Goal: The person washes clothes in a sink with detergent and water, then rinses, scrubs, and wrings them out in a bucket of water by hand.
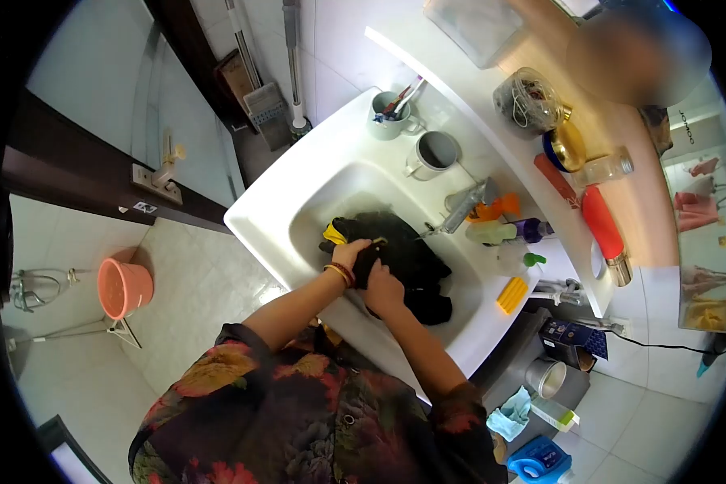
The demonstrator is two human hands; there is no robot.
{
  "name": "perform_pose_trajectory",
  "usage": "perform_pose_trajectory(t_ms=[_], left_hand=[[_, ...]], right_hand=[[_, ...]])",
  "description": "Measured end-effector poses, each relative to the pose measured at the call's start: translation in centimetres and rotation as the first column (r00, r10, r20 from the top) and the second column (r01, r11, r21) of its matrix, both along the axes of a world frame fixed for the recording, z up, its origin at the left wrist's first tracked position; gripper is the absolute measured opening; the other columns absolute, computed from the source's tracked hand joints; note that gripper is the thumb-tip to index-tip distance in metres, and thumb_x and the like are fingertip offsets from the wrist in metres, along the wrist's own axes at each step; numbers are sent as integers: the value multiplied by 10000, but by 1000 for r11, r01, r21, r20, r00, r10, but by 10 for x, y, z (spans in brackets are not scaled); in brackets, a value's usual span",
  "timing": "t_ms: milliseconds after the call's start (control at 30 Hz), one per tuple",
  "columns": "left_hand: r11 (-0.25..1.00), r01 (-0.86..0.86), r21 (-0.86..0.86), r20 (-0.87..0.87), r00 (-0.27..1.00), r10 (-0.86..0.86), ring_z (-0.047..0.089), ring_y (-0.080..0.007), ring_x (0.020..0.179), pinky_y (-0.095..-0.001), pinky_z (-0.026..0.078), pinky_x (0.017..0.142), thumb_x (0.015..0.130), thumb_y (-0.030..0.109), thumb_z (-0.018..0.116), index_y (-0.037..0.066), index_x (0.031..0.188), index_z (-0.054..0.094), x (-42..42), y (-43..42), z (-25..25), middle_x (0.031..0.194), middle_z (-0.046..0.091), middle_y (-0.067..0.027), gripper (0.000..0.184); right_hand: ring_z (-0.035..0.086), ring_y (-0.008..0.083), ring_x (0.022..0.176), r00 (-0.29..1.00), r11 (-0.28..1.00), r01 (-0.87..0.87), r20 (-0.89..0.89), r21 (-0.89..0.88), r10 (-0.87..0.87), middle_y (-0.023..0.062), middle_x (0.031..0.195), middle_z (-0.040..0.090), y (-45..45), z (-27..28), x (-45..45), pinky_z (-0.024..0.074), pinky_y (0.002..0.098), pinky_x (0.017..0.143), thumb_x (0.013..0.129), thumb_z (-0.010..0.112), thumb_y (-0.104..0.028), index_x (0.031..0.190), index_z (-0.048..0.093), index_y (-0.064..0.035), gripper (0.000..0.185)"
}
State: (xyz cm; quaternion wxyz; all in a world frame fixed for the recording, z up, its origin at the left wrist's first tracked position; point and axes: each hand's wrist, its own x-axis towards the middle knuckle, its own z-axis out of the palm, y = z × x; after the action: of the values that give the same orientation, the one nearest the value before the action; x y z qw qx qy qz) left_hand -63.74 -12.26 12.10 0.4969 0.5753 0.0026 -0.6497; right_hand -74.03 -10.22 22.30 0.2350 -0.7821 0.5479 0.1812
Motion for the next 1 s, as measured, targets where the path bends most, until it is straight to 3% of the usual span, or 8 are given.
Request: perform_pose_trajectory(t_ms=[133,267,333,567,700,733,767,1000], left_hand=[[972,-145,-186,-462,886,44,609,-224,861,-346,493,785,802,188,603,11,1023,603,13,-4,37,964,636,-108,283],[934,-85,-346,-633,756,-166,588,-231,948,-364,464,867,838,225,576,14,1103,559,16,-13,64,1051,609,-118,339],[899,-44,-436,-546,807,-226,589,-220,948,-353,465,862,840,211,579,9,1113,551,15,-17,71,1057,607,-110,341],[847,-51,-529,-366,914,-174,591,-193,933,-344,482,825,835,132,594,11,1115,543,0,-8,96,1041,609,-83,310],[920,-167,-355,-589,804,-82,622,-174,827,-323,511,748,826,180,616,30,1023,586,-5,-9,91,918,637,-72,249],[920,-171,-353,-589,805,-76,622,-174,827,-323,511,748,826,180,616,30,1023,586,-2,-9,93,918,637,-72,249],[925,-123,-359,-619,773,-137,621,-173,814,-320,511,741,833,195,601,34,1005,588,1,-10,94,907,636,-69,235],[761,314,-567,-223,831,-509,584,-135,806,-265,472,730,871,279,511,43,1004,587,21,-14,100,899,616,-60,281]], right_hand=[[532,290,1045,453,837,342,706,427,-545,151,1228,489,-2,-24,-51,437,372,855,817,577,-387,1294,388,-60,609],[431,290,1158,-6,265,355,285,896,-958,97,1233,495,19,-28,-68,280,496,983,841,414,-576,1315,377,-135,649],[436,287,1153,-49,-84,-323,-106,943,-993,81,1206,517,24,-22,-67,270,505,998,856,456,-497,1299,401,-137,574],[482,270,1097,-635,224,101,236,969,-735,131,1144,539,-6,10,-50,393,415,917,860,543,-262,1174,494,-81,366],[521,233,975,-498,479,551,730,684,-469,67,1058,558,-20,42,-21,421,357,855,809,601,-129,963,568,-56,174],[530,236,934,-104,639,727,961,250,-258,72,1000,568,-19,49,-15,432,349,821,761,630,-94,882,583,-48,138],[538,239,893,323,677,694,946,-242,8,78,942,578,-19,57,-9,442,340,788,714,659,-59,801,598,-39,109],[537,262,721,492,682,35,606,-731,625,47,708,573,-17,100,26,449,361,634,581,710,-117,576,571,-70,147]])
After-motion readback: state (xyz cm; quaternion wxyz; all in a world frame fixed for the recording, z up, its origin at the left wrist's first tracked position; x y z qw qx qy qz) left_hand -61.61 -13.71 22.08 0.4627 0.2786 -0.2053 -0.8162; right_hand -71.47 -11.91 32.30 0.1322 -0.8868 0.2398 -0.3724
